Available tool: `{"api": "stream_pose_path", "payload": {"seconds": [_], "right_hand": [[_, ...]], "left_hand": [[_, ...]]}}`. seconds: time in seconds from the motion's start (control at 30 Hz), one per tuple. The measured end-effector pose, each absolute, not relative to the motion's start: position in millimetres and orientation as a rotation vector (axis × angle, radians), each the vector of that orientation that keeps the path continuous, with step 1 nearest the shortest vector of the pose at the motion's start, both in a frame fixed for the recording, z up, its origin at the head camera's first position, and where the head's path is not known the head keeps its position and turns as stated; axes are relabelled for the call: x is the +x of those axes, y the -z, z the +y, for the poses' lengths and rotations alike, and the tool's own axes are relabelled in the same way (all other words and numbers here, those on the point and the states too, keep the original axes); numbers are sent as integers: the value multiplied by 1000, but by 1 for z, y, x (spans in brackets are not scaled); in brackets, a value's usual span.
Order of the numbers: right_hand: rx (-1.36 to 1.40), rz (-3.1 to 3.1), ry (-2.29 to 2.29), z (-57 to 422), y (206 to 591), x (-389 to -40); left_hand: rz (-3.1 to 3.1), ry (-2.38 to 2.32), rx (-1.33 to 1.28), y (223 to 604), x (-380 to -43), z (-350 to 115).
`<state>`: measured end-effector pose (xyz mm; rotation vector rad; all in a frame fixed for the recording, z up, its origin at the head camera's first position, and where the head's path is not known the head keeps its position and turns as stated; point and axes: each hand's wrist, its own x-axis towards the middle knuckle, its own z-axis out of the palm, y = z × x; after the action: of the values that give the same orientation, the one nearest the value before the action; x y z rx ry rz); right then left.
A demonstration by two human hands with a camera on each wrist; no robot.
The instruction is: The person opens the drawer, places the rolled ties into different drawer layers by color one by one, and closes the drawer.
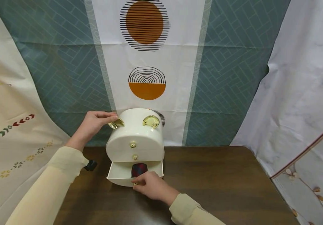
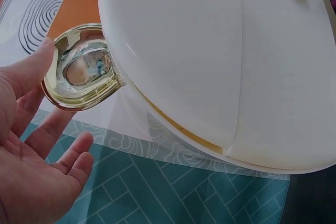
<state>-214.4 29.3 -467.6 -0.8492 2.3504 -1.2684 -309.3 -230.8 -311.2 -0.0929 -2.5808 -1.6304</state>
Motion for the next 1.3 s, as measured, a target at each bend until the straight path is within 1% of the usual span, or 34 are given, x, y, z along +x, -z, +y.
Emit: {"api": "stream_pose_path", "payload": {"seconds": [0.47, 1.3], "right_hand": [[-953, 2539, 1174, 30, 483, -218], [-899, 2668, 1368, 24, 500, -215]], "left_hand": [[-2567, 1623, -90, 310, -312, -230], [-2560, 1634, -81, 314, -312, -231]]}}
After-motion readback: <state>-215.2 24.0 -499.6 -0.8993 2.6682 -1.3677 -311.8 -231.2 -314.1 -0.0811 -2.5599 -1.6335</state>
